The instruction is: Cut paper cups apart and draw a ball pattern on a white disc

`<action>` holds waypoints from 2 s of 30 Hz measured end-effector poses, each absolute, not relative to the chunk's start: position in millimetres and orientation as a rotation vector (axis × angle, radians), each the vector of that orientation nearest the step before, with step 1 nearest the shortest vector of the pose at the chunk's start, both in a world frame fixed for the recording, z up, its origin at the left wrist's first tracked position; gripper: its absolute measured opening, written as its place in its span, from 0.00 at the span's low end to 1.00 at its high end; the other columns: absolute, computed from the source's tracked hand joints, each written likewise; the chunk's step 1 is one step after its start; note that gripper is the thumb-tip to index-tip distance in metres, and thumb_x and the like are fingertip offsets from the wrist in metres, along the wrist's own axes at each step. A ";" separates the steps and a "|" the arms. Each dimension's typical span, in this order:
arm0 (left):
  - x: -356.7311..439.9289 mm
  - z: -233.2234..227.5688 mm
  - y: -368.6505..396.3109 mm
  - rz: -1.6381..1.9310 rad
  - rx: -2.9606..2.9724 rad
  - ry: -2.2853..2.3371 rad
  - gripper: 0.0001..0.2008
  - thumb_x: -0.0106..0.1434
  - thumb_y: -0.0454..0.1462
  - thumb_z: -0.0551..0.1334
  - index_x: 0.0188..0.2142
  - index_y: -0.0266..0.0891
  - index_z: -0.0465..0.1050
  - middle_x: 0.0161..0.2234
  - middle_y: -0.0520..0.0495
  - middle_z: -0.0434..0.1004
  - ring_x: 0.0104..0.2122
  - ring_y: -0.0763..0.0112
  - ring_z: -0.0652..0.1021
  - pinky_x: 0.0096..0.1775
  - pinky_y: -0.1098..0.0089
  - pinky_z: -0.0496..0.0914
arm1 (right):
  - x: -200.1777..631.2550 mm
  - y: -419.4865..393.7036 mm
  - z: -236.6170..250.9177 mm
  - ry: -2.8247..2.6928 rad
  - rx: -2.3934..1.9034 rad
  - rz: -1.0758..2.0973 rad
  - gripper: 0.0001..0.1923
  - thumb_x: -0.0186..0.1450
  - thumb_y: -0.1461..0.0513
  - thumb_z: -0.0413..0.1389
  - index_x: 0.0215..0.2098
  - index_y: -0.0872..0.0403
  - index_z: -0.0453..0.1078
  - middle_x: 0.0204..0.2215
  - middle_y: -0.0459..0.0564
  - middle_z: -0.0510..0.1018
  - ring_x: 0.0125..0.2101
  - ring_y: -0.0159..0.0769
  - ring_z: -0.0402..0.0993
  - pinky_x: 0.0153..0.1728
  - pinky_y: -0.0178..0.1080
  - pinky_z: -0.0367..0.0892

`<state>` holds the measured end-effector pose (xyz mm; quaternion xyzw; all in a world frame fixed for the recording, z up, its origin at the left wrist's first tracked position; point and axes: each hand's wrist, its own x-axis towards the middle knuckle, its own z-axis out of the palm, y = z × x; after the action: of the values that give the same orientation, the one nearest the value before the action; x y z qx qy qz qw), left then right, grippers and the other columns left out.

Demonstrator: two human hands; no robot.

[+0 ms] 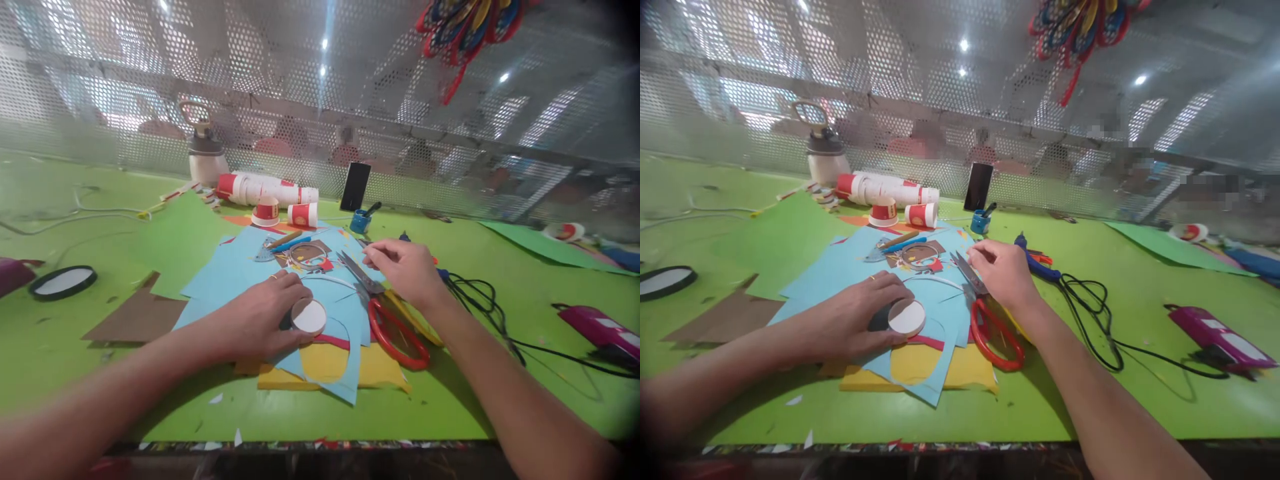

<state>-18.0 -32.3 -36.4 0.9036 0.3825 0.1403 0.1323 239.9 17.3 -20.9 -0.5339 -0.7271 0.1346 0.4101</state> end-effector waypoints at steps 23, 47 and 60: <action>-19.0 -36.3 -31.7 0.417 2.490 1.045 0.12 0.65 0.45 0.59 0.44 0.40 0.69 0.41 0.43 0.69 0.42 0.56 0.67 0.44 0.54 0.66 | 229.7 14.7 -35.6 -2.057 -1.364 0.347 0.08 0.64 0.62 0.54 0.34 0.54 0.76 0.33 0.51 0.81 0.35 0.40 0.76 0.38 0.40 0.69; -20.1 -37.6 -31.6 0.505 2.660 1.022 0.14 0.61 0.45 0.63 0.40 0.37 0.71 0.38 0.41 0.71 0.41 0.55 0.70 0.43 0.58 0.67 | 171.6 39.9 -34.3 -2.232 -1.728 0.112 0.15 0.69 0.57 0.55 0.52 0.55 0.68 0.48 0.53 0.74 0.43 0.40 0.75 0.43 0.47 0.73; -23.3 -44.1 -26.7 0.588 2.640 0.967 0.16 0.61 0.50 0.62 0.40 0.39 0.71 0.38 0.43 0.71 0.42 0.57 0.71 0.43 0.61 0.67 | 266.1 36.4 -11.6 -1.985 -1.932 0.309 0.16 0.69 0.58 0.55 0.53 0.56 0.67 0.47 0.53 0.75 0.41 0.39 0.76 0.40 0.45 0.74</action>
<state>-23.3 -26.7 -44.1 0.9108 0.3335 0.2030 0.1343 266.1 36.4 -11.6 -0.6824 -0.7009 0.1090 0.1764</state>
